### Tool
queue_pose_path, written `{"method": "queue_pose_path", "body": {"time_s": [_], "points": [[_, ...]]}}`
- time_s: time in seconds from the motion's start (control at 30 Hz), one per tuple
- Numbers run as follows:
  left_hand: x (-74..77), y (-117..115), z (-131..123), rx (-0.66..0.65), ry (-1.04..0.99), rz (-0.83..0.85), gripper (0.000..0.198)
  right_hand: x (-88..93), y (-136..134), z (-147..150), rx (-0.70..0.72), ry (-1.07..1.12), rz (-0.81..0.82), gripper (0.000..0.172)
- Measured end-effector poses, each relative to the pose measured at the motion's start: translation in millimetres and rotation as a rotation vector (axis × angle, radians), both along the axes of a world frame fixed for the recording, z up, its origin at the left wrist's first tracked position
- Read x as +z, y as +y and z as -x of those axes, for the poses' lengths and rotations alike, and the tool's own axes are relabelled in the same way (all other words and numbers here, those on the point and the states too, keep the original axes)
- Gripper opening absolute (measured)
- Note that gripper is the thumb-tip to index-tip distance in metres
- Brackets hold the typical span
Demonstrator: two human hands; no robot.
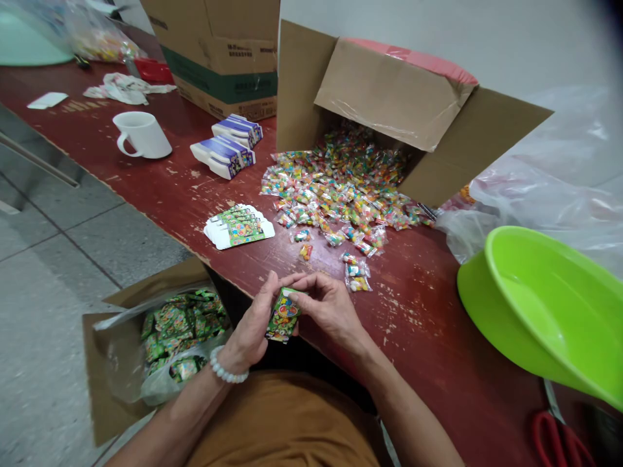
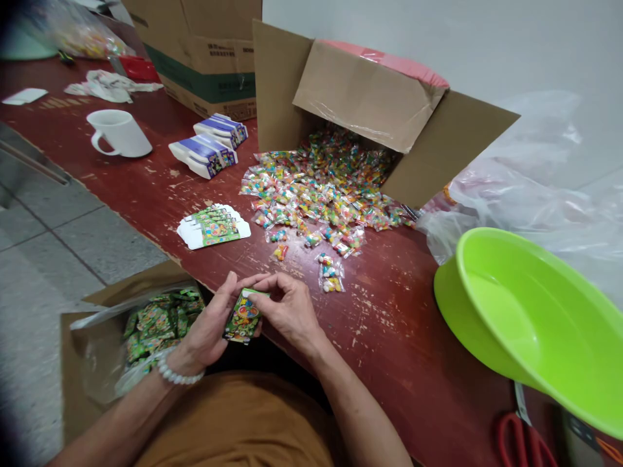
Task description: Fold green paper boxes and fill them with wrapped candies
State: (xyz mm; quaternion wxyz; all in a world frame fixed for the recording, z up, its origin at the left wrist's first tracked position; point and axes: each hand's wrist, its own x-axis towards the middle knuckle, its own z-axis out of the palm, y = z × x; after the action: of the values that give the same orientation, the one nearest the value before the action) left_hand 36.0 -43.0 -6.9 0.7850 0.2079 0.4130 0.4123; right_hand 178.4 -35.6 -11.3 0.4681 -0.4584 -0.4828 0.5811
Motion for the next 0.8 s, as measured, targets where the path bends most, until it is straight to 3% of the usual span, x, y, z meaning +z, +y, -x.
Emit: {"method": "queue_pose_path", "body": {"time_s": [0.1,0.17,0.37,0.43,0.5,0.57,0.73,0.8], "points": [[-1.7,-1.0,-0.6,-0.003,0.031,-0.062,0.066,-0.1,3.9,1.8,0.011,0.098,0.121,0.024],[-2.0,-1.3,1.2,-0.015,0.044,-0.085,0.068,-0.4,4.6,1.2,0.017,0.093,0.118,0.025],[-1.2,5.6,9.1,0.018,-0.055,-0.005,0.036,-3.9,-4.6,-0.7,0.050,-0.265,-0.397,0.020],[-1.6,9.3,9.4,0.091,-0.101,0.030,0.028,-6.2,-10.0,0.2,0.104,-0.429,-0.526,0.038],[-2.4,10.6,8.1,0.163,-0.131,0.059,0.026,-8.9,-15.5,1.6,0.157,-0.630,-0.630,0.069],[-4.3,8.7,5.9,0.189,-0.156,0.078,0.028,-12.5,-19.4,3.4,0.154,-0.814,-0.722,0.087],[-17.6,-4.3,8.0,0.211,-0.101,-0.032,0.043,-23.4,-17.9,17.8,0.125,-0.914,-0.817,0.073],[-23.6,-10.9,20.0,0.228,0.011,-0.104,0.045,-25.5,-17.6,26.3,0.189,-0.883,-0.805,0.081]]}}
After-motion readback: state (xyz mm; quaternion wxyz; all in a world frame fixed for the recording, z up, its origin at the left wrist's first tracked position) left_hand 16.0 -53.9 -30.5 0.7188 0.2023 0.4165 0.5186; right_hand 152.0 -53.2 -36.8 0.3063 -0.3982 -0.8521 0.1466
